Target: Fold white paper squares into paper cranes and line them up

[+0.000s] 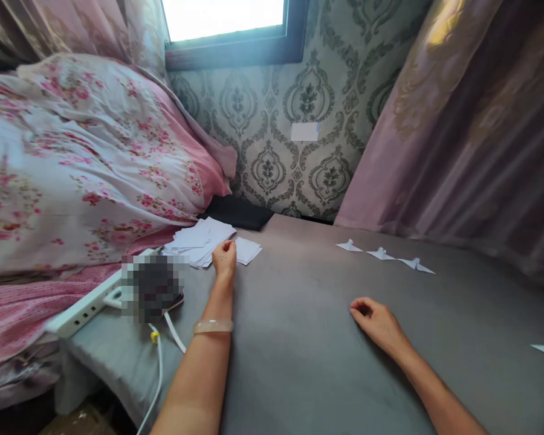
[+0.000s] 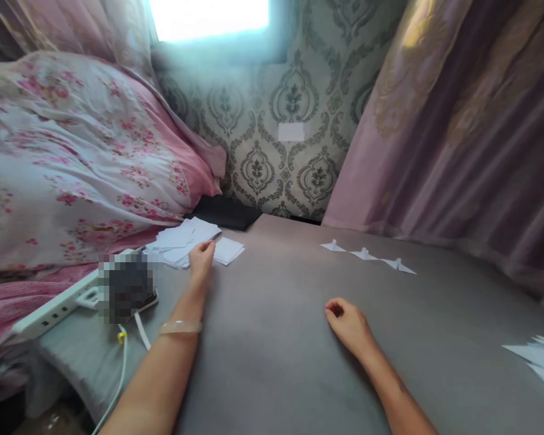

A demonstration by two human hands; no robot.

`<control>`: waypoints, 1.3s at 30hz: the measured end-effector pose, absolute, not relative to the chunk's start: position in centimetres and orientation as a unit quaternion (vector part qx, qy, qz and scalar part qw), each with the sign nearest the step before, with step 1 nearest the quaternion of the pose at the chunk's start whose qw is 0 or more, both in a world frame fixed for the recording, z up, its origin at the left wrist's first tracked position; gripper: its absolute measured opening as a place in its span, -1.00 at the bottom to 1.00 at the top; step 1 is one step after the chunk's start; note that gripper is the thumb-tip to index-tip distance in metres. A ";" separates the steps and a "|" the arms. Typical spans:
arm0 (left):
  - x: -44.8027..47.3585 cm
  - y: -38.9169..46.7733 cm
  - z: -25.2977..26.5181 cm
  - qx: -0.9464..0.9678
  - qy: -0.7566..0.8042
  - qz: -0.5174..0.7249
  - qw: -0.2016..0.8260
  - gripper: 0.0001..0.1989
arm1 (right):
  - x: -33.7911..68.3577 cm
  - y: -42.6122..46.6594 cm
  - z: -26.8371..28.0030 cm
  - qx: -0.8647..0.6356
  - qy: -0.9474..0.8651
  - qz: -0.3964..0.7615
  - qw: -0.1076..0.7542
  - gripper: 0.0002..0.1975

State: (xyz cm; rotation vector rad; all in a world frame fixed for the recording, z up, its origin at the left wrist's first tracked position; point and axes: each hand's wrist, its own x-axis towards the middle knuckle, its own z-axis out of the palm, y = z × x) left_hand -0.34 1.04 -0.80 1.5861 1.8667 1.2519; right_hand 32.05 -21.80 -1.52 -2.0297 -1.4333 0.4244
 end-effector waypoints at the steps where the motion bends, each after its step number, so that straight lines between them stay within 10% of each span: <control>1: -0.2 1.0 -0.8 0.578 0.662 0.436 0.192 -0.61 | 32.1 -21.8 -1.7 -0.771 -0.537 0.159 0.303 -0.78; 39: 1.2 0.2 -2.1 0.659 0.717 0.215 0.076 -0.32 | 31.1 -23.7 -2.8 -0.743 -0.577 0.097 0.324 -0.81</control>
